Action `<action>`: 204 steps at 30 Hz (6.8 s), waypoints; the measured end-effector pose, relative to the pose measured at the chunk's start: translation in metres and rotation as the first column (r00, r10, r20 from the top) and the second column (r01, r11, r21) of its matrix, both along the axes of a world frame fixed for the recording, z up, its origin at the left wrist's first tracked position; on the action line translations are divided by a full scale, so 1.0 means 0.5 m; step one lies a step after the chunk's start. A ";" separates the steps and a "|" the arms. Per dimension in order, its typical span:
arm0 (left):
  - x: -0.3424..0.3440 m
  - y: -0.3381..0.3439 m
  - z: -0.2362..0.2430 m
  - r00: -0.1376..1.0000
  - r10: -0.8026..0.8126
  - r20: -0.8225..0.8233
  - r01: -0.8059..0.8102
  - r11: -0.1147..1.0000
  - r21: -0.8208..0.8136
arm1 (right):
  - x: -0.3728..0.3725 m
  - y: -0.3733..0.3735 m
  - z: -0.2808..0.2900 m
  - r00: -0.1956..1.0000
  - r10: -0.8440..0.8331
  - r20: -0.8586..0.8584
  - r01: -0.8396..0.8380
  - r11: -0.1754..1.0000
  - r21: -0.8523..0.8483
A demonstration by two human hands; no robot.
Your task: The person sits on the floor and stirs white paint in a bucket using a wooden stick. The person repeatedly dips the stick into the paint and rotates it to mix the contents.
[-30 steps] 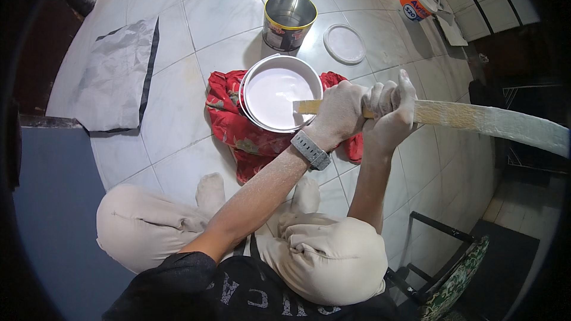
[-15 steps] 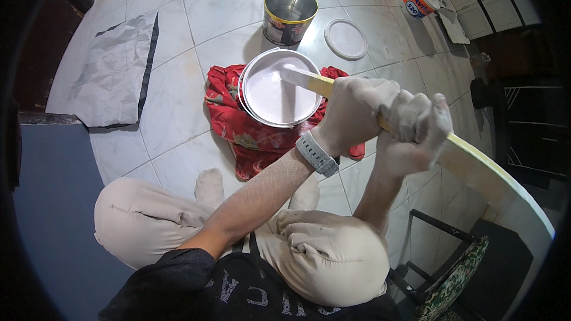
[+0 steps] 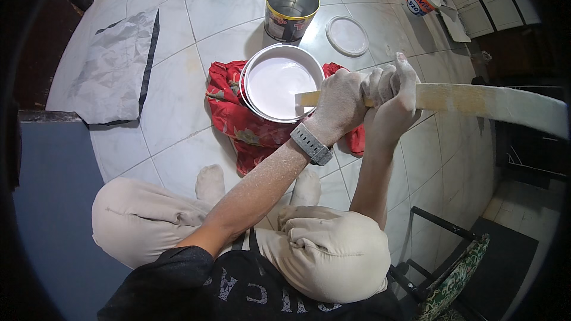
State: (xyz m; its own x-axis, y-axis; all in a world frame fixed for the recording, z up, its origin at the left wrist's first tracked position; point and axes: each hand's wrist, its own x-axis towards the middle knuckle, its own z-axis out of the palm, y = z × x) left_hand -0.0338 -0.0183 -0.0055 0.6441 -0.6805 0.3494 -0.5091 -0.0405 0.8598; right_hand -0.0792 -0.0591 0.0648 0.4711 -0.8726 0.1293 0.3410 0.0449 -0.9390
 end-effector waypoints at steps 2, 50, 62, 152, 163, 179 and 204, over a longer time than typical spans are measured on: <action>0.000 0.002 -0.008 1.000 0.010 -0.007 -0.010 0.996 0.089 | -0.004 -0.007 -0.014 0.999 0.037 0.039 -0.039 0.996 0.075; -0.067 -0.006 0.112 0.977 -0.018 0.211 0.084 0.947 -0.309 | -0.112 0.017 0.088 0.928 0.026 0.371 0.043 0.983 -0.177; -0.011 -0.007 -0.004 0.998 -0.055 -0.004 0.055 0.996 -0.075 | -0.030 -0.004 -0.028 0.995 -0.039 0.088 0.047 0.994 -0.095; -0.018 0.006 0.064 0.994 -0.107 0.029 0.110 0.979 -0.170 | -0.056 0.003 0.011 0.971 -0.098 0.217 0.140 0.973 -0.186; -0.016 0.003 0.020 0.996 -0.083 -0.043 0.088 0.985 0.151 | -0.024 -0.005 -0.004 0.999 -0.034 0.027 0.033 0.999 0.039; -0.024 0.005 0.066 0.994 -0.042 0.098 0.063 0.971 -0.230 | -0.067 0.013 0.026 0.958 0.058 0.282 -0.005 0.983 -0.183; -0.045 0.031 0.120 0.989 -0.097 0.113 0.113 0.983 -0.144 | -0.080 0.022 0.088 0.938 0.148 0.312 -0.082 0.973 -0.215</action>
